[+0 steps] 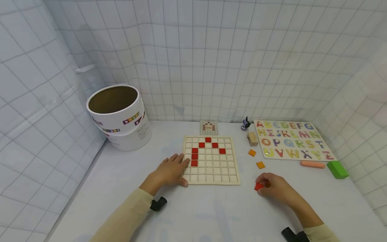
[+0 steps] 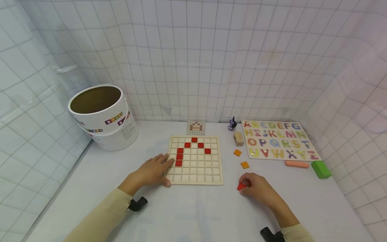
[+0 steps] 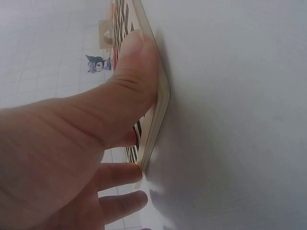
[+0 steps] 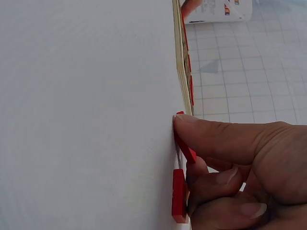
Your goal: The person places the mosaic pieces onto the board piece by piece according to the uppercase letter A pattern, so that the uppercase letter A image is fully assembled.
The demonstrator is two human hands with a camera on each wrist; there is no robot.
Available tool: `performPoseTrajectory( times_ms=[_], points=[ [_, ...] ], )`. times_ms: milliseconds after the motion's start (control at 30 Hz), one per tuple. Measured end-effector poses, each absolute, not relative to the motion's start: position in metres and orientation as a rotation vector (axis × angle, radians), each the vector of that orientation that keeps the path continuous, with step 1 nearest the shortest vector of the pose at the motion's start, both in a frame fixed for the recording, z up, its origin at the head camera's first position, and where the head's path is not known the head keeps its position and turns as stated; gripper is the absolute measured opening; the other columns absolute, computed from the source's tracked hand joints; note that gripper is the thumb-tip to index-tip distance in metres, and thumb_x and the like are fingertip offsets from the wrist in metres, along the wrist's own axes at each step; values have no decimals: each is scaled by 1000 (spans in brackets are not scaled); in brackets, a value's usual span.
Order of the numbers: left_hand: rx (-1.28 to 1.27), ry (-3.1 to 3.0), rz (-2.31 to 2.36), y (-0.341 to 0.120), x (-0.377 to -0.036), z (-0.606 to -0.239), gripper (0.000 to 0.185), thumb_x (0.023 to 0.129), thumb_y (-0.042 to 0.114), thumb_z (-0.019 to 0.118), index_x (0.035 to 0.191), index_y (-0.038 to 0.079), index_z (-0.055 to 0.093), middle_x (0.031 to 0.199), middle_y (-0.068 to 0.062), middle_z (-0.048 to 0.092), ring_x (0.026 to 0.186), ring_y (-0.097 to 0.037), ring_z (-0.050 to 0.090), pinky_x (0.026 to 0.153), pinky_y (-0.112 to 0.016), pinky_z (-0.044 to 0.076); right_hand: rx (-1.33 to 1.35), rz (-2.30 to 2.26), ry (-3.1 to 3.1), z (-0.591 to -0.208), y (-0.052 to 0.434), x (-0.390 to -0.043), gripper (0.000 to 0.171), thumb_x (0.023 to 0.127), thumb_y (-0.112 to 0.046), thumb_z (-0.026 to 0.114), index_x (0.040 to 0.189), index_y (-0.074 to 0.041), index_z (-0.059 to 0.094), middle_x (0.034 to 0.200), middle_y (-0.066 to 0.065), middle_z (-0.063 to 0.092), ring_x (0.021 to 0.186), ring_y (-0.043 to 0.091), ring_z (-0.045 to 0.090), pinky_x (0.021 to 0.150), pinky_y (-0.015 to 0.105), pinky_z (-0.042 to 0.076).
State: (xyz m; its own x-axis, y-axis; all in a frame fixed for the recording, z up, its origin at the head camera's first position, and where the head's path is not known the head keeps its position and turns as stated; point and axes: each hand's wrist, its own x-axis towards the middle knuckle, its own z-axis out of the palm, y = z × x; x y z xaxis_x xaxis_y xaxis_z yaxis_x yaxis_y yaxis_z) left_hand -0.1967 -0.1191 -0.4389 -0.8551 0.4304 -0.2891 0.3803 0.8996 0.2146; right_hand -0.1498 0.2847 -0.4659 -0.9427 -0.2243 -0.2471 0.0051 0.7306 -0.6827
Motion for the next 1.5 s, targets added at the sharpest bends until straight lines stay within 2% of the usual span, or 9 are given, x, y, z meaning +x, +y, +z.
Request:
performPoseTrajectory(
  times_ms=[133,267,433,600,700,833,1067,1233,1500],
  points=[
    [600,2735,218,-119,-196,-440,96,82,49,80,159,12,37,166,-20,25,153,-43,22,118,-65,25,-195,-1060,2631,-468,283,-148,19,87,-9,76,100,-11,62,83,1,56,81,18,52,66,26,42],
    [598,2736,215,-119,-196,-440,96,81,49,80,159,12,37,166,-20,25,153,-43,22,118,-65,25,-204,-1104,2602,-467,285,-149,20,93,-16,74,108,-11,61,80,3,54,73,18,53,60,26,43],
    [600,2733,203,-119,-197,-442,96,82,50,80,159,12,37,166,-19,25,153,-43,22,118,-64,25,-175,-1223,2541,-460,297,-158,25,96,-24,72,115,-10,64,85,6,53,73,19,53,59,27,43],
    [596,2741,189,-121,-196,-444,96,81,50,80,158,11,38,166,-20,26,152,-43,23,117,-64,26,-119,-1437,2445,-454,300,-180,43,95,-28,75,127,-5,59,79,8,49,60,18,47,51,28,41],
    [597,2737,196,-121,-196,-445,96,81,50,80,158,11,38,166,-20,26,152,-44,23,117,-65,26,-88,-1565,2363,-455,291,-197,47,96,-28,73,132,-5,56,78,9,52,61,17,48,54,28,44],
    [604,2739,204,-121,-196,-446,96,81,50,80,158,11,38,166,-20,26,152,-44,24,117,-65,27,-60,-1674,2264,-458,266,-220,47,98,-23,71,137,-4,54,84,12,58,65,16,51,56,26,46],
    [610,2750,205,-121,-198,-446,96,82,50,80,158,12,38,166,-20,26,152,-44,24,117,-65,27,-136,-1617,2258,-465,215,-251,35,95,-10,70,125,-2,54,85,10,64,61,15,55,55,26,48],
    [608,2746,215,-121,-198,-447,96,81,51,80,158,12,38,166,-19,26,152,-44,23,117,-65,26,-220,-1426,2410,-469,195,-257,28,91,-11,71,116,-5,60,82,8,61,55,17,52,52,27,45],
    [614,2746,207,-122,-198,-446,96,82,51,79,159,12,37,166,-19,25,153,-43,23,117,-64,26,-229,-1284,2536,-470,186,-254,25,91,-12,70,115,-7,63,80,7,59,54,16,51,52,28,43]
  ],
)
